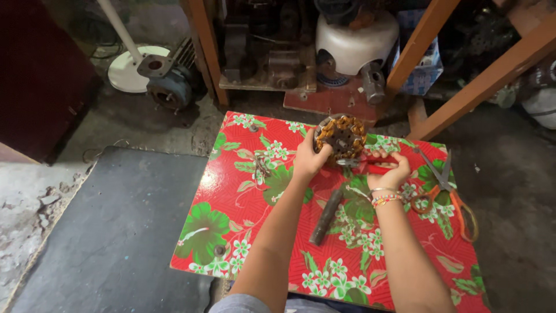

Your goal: The person dismantles a motor stator on a table, using pliers and a metal rod to pry and pull copper windings from the metal core, then using scissors to cut wire segments and clear the remaining debris by hand.

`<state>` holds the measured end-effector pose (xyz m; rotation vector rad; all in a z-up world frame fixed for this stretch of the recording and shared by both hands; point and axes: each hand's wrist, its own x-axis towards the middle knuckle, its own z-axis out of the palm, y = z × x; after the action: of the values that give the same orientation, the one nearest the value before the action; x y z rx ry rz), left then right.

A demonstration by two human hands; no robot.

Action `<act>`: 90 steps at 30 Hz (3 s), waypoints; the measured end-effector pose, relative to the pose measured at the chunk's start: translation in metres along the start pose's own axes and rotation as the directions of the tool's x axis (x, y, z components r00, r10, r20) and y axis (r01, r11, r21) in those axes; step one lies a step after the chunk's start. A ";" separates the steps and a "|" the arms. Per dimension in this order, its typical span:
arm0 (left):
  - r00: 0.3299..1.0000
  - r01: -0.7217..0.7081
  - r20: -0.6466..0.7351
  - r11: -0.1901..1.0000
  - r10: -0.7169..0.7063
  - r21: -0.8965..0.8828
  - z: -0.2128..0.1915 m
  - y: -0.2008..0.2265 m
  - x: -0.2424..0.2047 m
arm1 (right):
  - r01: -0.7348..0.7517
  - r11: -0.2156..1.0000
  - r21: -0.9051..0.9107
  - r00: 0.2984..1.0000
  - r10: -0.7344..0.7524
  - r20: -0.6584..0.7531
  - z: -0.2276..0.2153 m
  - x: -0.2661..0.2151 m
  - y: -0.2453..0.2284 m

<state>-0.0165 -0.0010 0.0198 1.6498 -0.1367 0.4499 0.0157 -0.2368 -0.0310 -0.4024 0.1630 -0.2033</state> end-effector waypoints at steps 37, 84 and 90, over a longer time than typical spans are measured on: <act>0.999 0.020 0.052 0.999 -0.018 -0.029 0.000 -0.019 0.004 | 0.227 0.668 -0.709 0.838 0.238 0.492 0.150 -0.034 0.043; 1.000 -0.001 -0.019 0.978 -0.003 -0.207 0.005 -0.055 0.008 | 0.301 0.847 -0.439 0.935 -0.171 0.310 -0.030 -0.047 -0.008; 0.997 0.053 -0.039 0.987 -0.060 -0.149 0.003 -0.049 0.009 | 0.266 0.784 -0.561 0.939 -0.080 0.335 -0.024 -0.060 -0.010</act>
<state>0.0094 0.0040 -0.0223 1.4937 -0.0884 0.4221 -0.0491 -0.2414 -0.0418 -1.0857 -0.1165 -0.2724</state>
